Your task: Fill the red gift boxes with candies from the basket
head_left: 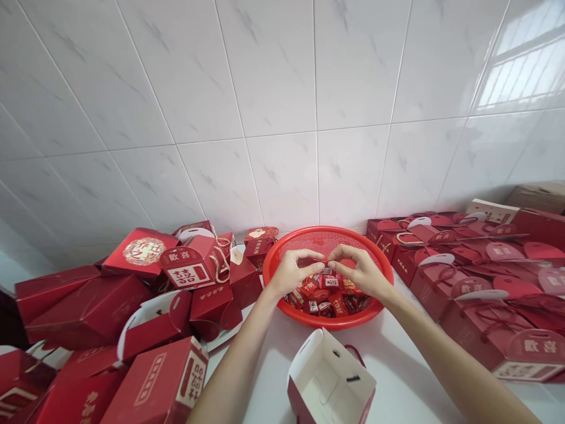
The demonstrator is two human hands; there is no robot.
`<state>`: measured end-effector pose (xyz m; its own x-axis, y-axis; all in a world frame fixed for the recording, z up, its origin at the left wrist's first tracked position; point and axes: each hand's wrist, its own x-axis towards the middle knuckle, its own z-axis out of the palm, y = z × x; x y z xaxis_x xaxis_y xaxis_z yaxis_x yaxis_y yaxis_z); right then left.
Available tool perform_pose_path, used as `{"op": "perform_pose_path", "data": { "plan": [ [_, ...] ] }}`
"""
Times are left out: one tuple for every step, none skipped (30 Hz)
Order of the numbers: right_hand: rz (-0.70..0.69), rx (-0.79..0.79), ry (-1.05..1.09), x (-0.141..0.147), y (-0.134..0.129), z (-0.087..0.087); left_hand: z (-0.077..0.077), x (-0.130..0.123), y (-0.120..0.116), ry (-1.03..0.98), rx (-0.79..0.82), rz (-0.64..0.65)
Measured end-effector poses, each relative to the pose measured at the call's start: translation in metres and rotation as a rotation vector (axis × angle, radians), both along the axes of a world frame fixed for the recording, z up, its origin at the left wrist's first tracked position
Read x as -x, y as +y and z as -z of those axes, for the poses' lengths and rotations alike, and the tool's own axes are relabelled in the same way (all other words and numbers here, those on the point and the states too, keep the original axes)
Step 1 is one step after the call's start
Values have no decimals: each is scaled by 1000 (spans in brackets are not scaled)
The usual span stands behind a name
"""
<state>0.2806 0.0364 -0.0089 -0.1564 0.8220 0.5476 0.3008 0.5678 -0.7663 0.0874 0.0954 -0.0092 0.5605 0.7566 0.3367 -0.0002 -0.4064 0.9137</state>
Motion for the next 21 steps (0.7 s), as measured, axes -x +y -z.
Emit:
{"op": "perform_pose_path", "data": {
  "plan": [
    [0, 5, -3, 0, 0, 0, 0, 0, 0, 7, -10, 5],
    [-2, 11, -5, 0, 0, 0, -1, 0, -1, 12, -25, 9],
    [-4, 17, -6, 0, -1, 0, -2, 0, -1, 16, -41, 12],
    [-6, 26, -6, 0, -1, -1, -2, 0, -1, 22, -57, 18],
    [-8, 36, -5, 1, -1, -1, -2, 0, -2, 28, -73, 21],
    [-8, 45, -2, 1, -1, -1, -3, 0, -2, 29, -89, 19],
    [-7, 53, 4, 1, -1, -1, -3, -1, -2, 25, -105, 16],
    [-2, 58, 16, 0, -1, -1, -3, -1, -2, 11, -121, 10],
    [2, 60, 31, 0, -1, -2, -3, -1, -3, -11, -134, 4],
    [6, 60, 48, 0, -1, -2, -3, -1, -3, -35, -143, 0],
    [9, 59, 66, 0, -2, -2, -3, -2, -3, -58, -148, -1],
    [11, 58, 85, -1, -2, -3, -3, -2, -4, -77, -148, 1],
    [10, 59, 101, -1, -2, -3, -3, -3, -4, -95, -145, 3],
    [8, 62, 116, -1, -3, -4, -3, -4, -5, -111, -137, 5],
    [4, 68, 130, -2, -3, -4, -3, -5, -6, -126, -125, 7],
    [0, 76, 147, -2, -3, -5, -3, -6, -6, -143, -111, 7],
    [-6, 86, 164, -2, -4, -6, -3, -7, -7, -158, -95, 4],
    [-13, 96, 183, -2, -4, -6, -3, -9, -8, -171, -78, -2],
    [-21, 107, 204, -1, -5, -7, -3, -10, -9, -183, -62, -10],
    [-26, 117, 226, -1, -5, -7, -3, -11, -10, -193, -45, -21],
    [-29, 125, 247, -1, -5, -7, -3, -13, -11, -203, -29, -32]
  ]
}}
